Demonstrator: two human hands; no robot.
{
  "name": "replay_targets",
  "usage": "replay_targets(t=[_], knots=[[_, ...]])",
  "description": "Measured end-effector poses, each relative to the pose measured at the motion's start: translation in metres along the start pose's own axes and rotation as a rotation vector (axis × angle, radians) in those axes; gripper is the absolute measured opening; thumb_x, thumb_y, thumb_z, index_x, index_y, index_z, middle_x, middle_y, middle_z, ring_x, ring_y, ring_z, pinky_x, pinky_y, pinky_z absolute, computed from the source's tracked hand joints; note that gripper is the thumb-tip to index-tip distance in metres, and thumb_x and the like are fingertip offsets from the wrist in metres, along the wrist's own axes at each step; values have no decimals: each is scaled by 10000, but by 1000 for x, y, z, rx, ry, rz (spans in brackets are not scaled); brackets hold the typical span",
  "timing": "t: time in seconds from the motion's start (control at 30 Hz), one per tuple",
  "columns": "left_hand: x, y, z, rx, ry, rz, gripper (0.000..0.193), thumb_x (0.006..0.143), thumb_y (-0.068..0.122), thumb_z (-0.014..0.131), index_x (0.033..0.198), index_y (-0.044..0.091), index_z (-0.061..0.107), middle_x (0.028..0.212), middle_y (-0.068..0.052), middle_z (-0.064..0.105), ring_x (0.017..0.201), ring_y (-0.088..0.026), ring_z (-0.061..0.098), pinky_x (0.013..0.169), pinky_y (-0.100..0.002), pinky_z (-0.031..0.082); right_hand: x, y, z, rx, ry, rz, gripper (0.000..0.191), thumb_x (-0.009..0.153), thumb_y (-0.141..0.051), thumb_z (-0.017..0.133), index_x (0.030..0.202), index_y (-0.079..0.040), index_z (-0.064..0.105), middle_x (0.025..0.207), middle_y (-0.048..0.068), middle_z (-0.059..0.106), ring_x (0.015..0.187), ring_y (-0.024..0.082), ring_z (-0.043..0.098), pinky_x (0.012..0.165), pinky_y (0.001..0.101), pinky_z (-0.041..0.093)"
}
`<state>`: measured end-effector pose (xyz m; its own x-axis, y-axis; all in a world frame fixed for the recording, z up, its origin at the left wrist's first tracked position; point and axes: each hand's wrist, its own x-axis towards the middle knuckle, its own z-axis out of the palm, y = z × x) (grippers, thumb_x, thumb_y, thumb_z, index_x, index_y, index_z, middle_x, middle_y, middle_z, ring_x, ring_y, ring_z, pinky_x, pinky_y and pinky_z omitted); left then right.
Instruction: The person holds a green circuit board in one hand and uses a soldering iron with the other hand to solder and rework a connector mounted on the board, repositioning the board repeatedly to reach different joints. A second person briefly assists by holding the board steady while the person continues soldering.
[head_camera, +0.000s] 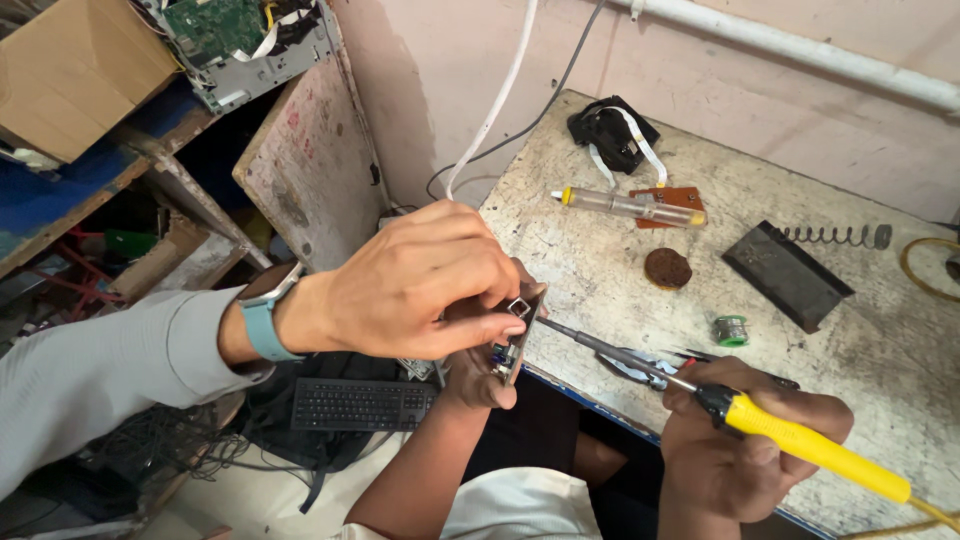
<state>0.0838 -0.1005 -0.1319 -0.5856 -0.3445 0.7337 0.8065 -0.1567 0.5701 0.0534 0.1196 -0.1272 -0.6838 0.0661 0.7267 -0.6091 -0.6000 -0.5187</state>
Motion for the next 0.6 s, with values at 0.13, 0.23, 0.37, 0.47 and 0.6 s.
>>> replay_targets(t=[0.13,0.23,0.37,0.47,0.6], knots=[[-2,-6,-3,-14,-1,20,930,710,704,877,1208,-16,564,1203,-93,518,1047,-210,560,901,-335,497,0,1,-2,-30,-3,-11,349,1043,-292,667,1210,-78,447,789,273,651,596,295,627,591,369,552],[-4,-11,-1,-45,7,43,920,709,690,881,1220,-7,567,1242,-93,493,1097,-219,552,915,-354,512,-1,2,-3,-7,-9,-4,333,1081,-280,680,1202,-64,458,829,276,658,640,305,638,619,369,556],[-6,-12,2,-134,58,-10,1017,664,674,925,1283,-4,489,1231,-98,475,1077,-218,543,895,-358,501,-2,3,-2,-9,4,-10,342,1068,-281,674,1224,-59,466,809,265,657,632,293,644,607,361,559],[-5,-11,3,-152,87,-25,1072,638,676,937,1309,-8,457,1223,-105,474,1077,-220,540,883,-354,491,-2,2,0,-6,-22,-2,318,1110,-280,667,1224,-61,466,849,295,672,652,294,653,617,344,563],[-3,-11,4,-168,116,-30,1094,618,686,939,1307,1,438,1214,-97,460,1089,-215,529,903,-374,502,-1,2,1,-12,-25,1,312,1115,-280,660,1218,-60,465,846,296,670,646,296,650,612,345,562]])
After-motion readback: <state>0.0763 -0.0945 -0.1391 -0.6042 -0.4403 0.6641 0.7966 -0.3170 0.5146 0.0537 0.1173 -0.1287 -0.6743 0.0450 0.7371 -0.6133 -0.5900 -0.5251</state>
